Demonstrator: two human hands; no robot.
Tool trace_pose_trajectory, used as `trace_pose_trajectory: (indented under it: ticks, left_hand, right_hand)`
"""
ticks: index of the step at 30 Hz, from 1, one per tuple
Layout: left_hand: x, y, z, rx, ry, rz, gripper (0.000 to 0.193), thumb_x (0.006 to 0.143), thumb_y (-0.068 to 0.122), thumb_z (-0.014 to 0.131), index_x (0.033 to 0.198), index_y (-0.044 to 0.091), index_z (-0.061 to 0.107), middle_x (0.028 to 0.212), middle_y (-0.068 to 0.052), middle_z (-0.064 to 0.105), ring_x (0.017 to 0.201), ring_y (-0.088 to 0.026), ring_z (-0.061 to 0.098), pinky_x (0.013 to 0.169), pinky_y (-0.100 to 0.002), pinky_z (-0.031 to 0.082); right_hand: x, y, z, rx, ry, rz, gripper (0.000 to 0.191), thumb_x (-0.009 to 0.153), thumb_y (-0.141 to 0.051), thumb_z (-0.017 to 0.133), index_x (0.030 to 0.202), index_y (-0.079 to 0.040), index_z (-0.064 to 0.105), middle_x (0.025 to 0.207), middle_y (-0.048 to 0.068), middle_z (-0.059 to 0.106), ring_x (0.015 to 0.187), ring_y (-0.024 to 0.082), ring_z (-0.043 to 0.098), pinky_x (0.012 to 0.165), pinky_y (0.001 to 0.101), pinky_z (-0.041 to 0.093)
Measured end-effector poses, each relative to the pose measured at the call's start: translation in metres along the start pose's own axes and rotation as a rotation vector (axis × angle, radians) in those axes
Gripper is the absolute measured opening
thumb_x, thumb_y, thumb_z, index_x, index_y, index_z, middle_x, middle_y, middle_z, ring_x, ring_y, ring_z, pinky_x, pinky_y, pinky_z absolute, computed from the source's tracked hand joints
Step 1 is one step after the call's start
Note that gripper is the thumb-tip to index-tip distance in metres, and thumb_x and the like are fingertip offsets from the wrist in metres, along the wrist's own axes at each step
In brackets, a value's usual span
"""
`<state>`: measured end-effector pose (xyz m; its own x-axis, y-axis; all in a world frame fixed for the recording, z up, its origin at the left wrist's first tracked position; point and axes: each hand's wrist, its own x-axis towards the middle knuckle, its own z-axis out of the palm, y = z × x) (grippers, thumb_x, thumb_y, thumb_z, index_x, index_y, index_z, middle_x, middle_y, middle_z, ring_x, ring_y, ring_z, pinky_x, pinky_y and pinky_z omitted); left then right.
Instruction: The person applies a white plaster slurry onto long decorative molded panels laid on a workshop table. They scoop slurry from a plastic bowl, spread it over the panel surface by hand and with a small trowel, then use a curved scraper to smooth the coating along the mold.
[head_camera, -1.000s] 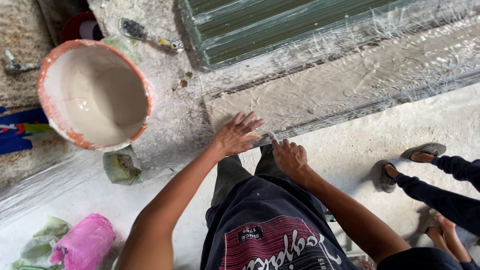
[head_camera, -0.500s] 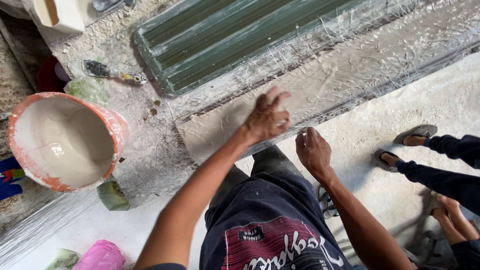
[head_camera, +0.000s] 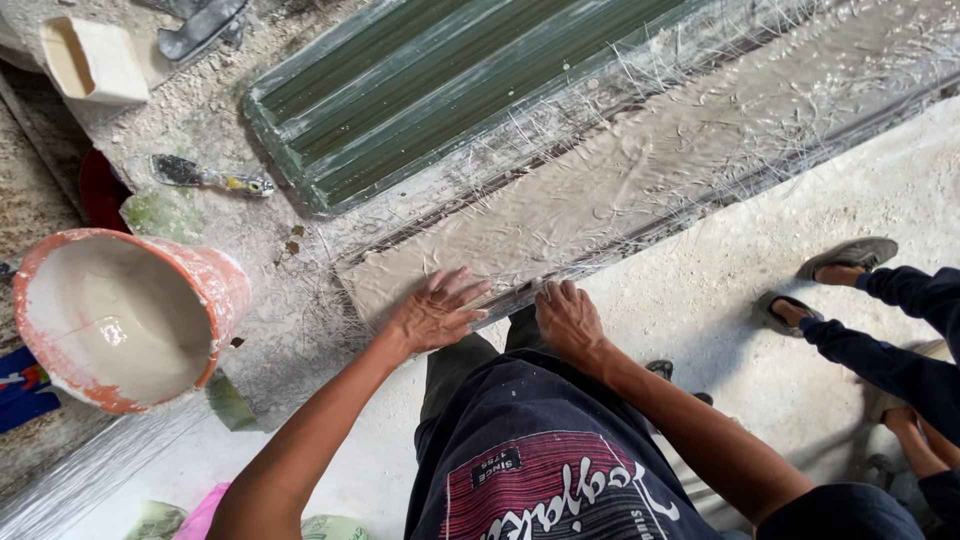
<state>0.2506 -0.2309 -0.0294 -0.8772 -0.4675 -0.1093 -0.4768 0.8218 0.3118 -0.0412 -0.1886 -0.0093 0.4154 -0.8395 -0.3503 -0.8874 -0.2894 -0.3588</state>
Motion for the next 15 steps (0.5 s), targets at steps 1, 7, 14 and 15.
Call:
trace_pose_trajectory:
  ticks: [1,7,14,15]
  left_hand:
    - [0.008,-0.001,0.000,-0.034,0.015,0.007,0.043,0.098,0.055,0.047,0.136,0.045,0.065,0.173,0.007,0.005,0.158,-0.031,-0.006,0.127,-0.052,0.003]
    - [0.069,-0.001,-0.015,0.019,-0.061,0.084,0.045,0.100,0.058,0.045,0.137,0.042,0.065,0.174,0.006,0.005,0.160,-0.029,-0.004,0.127,-0.053,0.004]
    - [0.186,0.013,-0.034,-0.051,-0.177,0.130,0.043,0.099,0.058,0.043,0.129,0.041,0.068,0.173,0.000,0.002,0.158,-0.037,-0.005,0.123,-0.063,0.006]
    - [0.205,0.014,-0.037,-0.003,-0.200,0.144,0.042,0.100,0.058,0.042,0.126,0.040,0.069,0.174,-0.001,0.002,0.158,-0.037,-0.005,0.123,-0.063,0.006]
  right_hand:
    - [-0.002,0.003,-0.004,-0.025,0.011,0.008,0.029,0.090,-0.020,0.060,0.109,0.000,0.067,0.109,0.017,0.062,0.103,0.031,0.057,0.083,0.0446,0.050]
    - [-0.005,0.018,-0.023,-0.173,-0.067,0.243,0.029,0.088,-0.018,0.059,0.109,0.000,0.066,0.112,0.017,0.060,0.104,0.030,0.054,0.084,0.0432,0.047]
    - [-0.005,0.076,-0.028,-0.230,-0.026,0.486,0.028,0.092,-0.019,0.056,0.112,-0.002,0.066,0.115,0.015,0.061,0.106,0.030,0.052,0.082,0.0441,0.045]
    - [-0.004,0.089,-0.031,-0.249,-0.042,0.517,0.028,0.092,-0.019,0.056,0.112,-0.002,0.066,0.114,0.015,0.061,0.105,0.029,0.052,0.081,0.0438,0.045]
